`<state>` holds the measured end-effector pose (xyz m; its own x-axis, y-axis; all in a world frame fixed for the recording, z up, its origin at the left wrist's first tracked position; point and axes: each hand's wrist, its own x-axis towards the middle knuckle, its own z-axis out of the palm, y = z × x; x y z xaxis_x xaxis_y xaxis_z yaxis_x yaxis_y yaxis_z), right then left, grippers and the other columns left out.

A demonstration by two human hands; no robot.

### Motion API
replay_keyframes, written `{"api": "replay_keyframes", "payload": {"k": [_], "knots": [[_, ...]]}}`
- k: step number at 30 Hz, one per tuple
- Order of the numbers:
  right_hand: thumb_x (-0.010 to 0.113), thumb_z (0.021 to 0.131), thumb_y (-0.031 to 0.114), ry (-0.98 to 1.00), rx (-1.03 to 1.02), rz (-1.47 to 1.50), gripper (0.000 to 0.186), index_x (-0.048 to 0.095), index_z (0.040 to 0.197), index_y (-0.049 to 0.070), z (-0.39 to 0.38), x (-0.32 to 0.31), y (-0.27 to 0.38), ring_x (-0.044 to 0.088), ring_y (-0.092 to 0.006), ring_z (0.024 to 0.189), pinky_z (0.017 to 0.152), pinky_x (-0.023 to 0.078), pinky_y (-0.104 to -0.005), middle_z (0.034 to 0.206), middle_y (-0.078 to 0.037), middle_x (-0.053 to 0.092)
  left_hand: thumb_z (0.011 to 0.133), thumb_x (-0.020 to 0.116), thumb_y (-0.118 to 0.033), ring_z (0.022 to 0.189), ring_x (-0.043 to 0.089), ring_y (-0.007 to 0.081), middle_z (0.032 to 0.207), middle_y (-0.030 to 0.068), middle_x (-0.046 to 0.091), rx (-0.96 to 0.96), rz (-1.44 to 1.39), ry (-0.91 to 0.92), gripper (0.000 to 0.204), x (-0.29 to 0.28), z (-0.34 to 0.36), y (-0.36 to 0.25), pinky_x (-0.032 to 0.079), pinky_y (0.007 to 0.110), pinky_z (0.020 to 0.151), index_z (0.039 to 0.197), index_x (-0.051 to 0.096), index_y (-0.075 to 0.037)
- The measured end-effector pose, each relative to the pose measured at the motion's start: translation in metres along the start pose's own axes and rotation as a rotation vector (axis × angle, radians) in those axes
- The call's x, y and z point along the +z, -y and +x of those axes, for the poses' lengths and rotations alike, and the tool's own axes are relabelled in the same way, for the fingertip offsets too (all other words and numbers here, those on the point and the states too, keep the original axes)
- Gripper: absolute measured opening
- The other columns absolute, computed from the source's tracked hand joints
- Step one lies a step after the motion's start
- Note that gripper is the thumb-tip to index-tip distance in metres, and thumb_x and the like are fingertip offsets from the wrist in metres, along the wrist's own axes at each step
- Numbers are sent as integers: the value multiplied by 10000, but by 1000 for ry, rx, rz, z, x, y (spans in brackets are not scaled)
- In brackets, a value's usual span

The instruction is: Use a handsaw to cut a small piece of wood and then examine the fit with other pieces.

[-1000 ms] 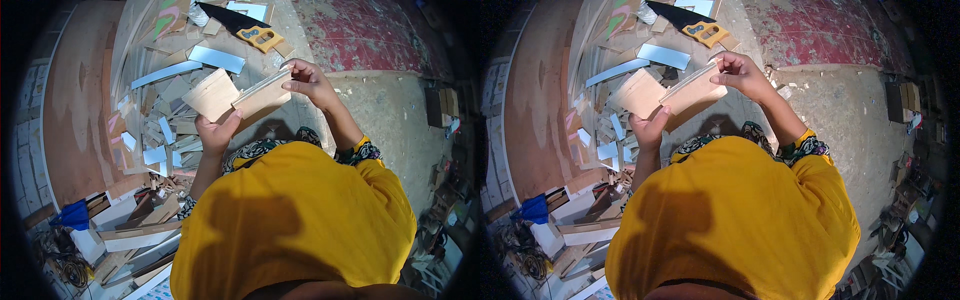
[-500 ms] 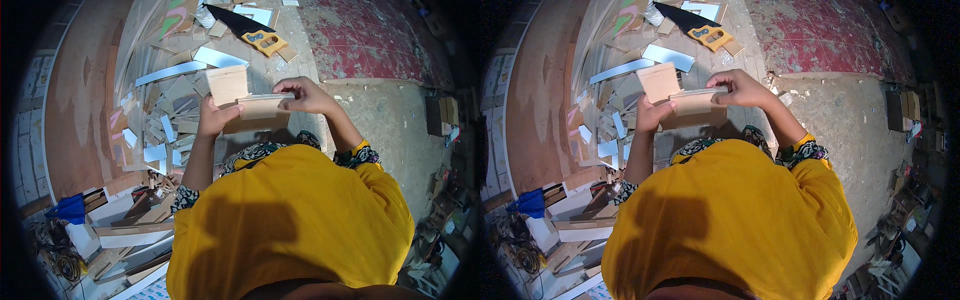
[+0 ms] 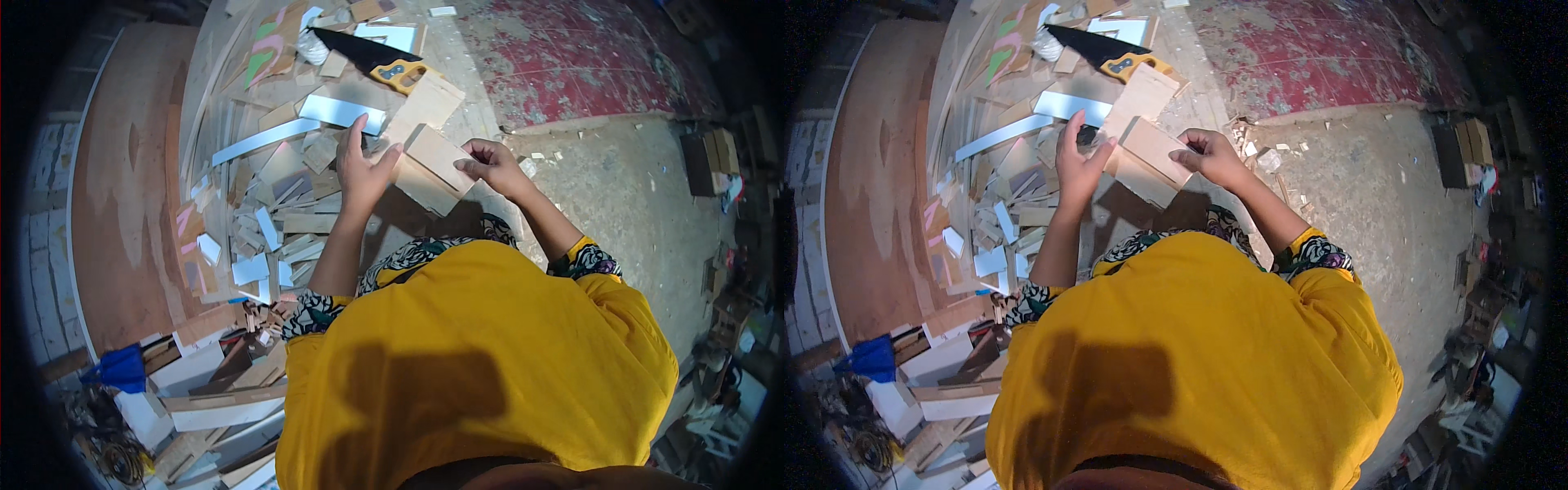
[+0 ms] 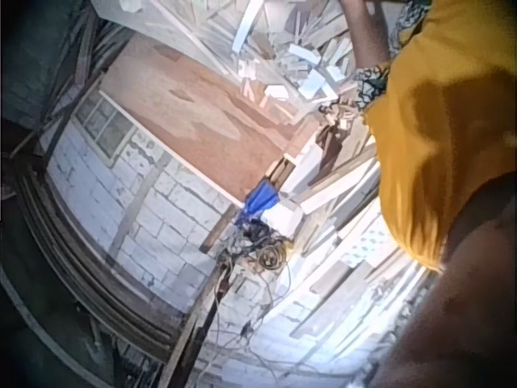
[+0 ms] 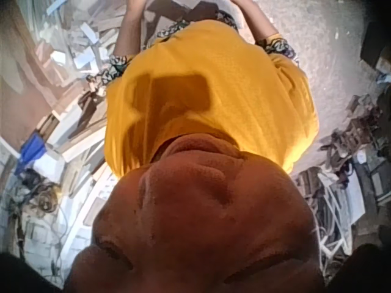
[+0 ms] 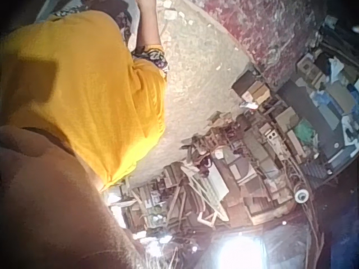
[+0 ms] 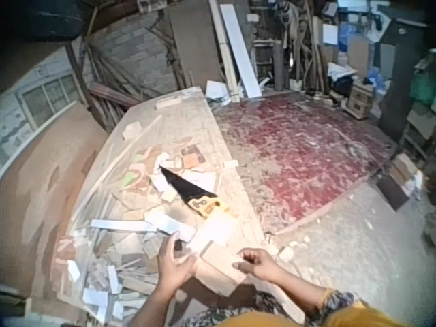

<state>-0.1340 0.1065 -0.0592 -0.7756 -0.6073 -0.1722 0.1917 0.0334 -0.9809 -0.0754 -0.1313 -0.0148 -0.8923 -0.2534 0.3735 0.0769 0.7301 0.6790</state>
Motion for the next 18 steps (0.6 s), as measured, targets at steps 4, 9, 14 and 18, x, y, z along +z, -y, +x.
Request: {"api": "replay_keyframes", "payload": {"k": [4, 9, 14, 18], "knots": [[660, 802, 147, -226, 52, 57, 156, 618, 895, 29, -18, -26, -33, 520, -66, 658, 598, 412, -214, 761, 10, 599, 686, 726, -210, 1104, 473, 341, 1170, 187, 523, 114, -1, 46, 597, 10, -23, -7, 358, 414, 954, 1199, 488, -19], [656, 787, 127, -383, 213, 222, 174, 614, 922, 26, -69, -61, -81, 570, -94, 677, 613, 449, -229, 785, -9, 615, 701, 700, -186, 1111, 468, 339, 1165, 171, 531, 95, -11, 209, 544, 18, -56, 2, 342, 414, 967, 1179, 504, -18], [663, 764, 130, -503, 315, 230, 189, 615, 910, 20, -105, -63, -117, 568, -103, 653, 592, 449, -230, 768, -16, 608, 713, 675, -199, 1130, 450, 347, 1159, 177, 535, 125, 17, 361, 514, 44, -80, 2, 339, 428, 976, 1169, 519, -21], [666, 750, 153, -522, 399, 161, 230, 623, 917, 1, -114, -62, -133, 556, -105, 637, 589, 453, -235, 750, -25, 602, 710, 678, -181, 1130, 457, 337, 1171, 174, 530, 192, 25, 414, 467, 69, -97, -7, 350, 404, 980, 1129, 552, -17]]}}
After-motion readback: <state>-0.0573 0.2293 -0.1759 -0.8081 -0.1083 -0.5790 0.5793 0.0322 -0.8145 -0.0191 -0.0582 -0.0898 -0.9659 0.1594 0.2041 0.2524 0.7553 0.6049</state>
